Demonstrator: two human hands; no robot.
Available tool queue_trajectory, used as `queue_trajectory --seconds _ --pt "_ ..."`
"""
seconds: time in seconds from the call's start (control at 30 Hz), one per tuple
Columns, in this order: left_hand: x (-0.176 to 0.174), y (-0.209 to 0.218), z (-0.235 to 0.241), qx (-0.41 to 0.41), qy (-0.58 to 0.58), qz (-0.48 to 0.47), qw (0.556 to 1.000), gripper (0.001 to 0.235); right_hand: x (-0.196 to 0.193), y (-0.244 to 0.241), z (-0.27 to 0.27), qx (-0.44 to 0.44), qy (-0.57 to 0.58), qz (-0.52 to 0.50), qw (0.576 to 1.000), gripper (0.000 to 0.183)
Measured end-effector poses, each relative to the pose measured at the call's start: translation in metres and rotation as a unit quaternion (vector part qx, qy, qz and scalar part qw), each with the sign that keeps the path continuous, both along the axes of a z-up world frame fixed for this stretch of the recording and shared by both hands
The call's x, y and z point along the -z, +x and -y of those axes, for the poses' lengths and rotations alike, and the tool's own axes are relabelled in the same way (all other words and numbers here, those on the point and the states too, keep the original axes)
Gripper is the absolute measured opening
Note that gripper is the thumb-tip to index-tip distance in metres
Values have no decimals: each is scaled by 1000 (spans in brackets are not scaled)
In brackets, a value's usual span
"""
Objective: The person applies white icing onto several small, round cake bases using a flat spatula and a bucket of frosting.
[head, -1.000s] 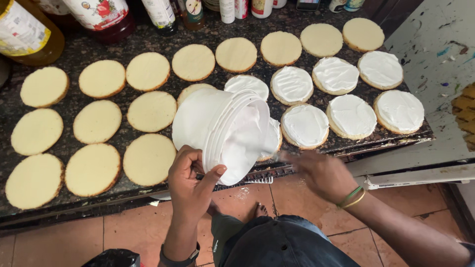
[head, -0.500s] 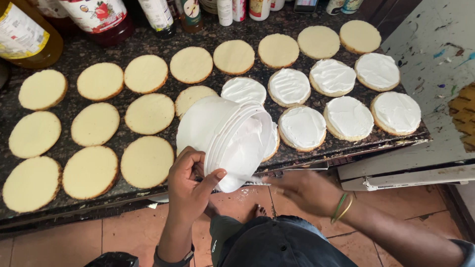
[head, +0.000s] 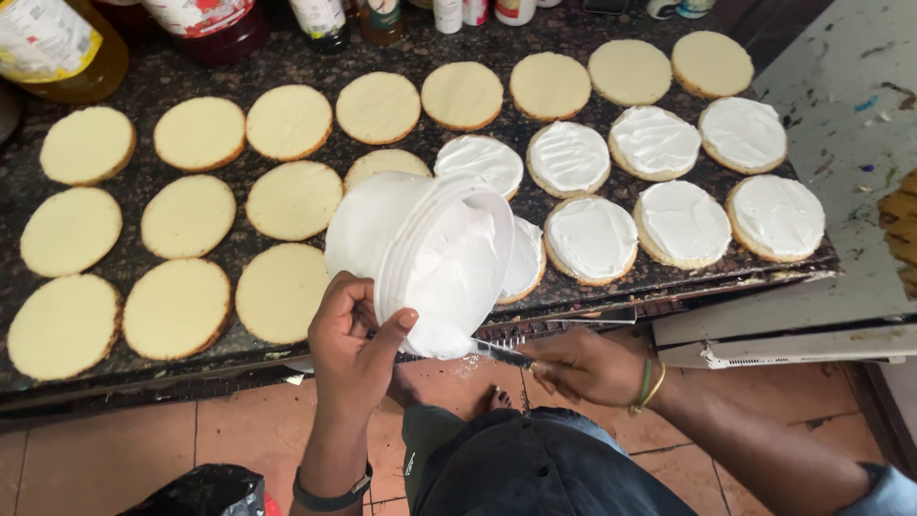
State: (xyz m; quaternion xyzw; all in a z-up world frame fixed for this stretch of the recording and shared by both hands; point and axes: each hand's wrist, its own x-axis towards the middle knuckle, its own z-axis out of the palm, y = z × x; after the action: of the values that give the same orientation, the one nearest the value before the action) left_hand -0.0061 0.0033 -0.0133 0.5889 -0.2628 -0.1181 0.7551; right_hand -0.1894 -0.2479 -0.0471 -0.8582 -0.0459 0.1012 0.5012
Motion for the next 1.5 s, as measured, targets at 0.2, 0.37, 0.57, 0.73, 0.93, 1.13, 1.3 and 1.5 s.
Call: queue_trajectory --seconds 0.2,0.37,0.57,0.73,0.93,1.13,1.3,1.5 --pt "8 -1 -7 -87 -68 -92 990 24 28 -16 -16 72 373 -185 906 41" --pt "8 5 -30 -193 -124 -134 964 26 38 -11 -19 145 369 -107 912 32" --pt "10 29 -84 -268 -165 -171 934 26 22 21 -47 298 17 41 954 45" --pt "3 52 -126 -220 -226 -190 930 35 23 50 -84 280 -210 174 921 41" --pt "19 82 -172 -159 -261 -175 936 47 43 69 -137 315 -411 137 845 43" --pt "32 114 -196 -77 -294 -212 929 63 59 81 -154 327 -482 114 805 48" --pt "36 122 -191 -88 -259 -257 927 63 51 83 -153 327 -366 68 869 42" --pt "27 135 -184 -51 -254 -252 932 69 51 77 -157 341 -475 30 811 43"
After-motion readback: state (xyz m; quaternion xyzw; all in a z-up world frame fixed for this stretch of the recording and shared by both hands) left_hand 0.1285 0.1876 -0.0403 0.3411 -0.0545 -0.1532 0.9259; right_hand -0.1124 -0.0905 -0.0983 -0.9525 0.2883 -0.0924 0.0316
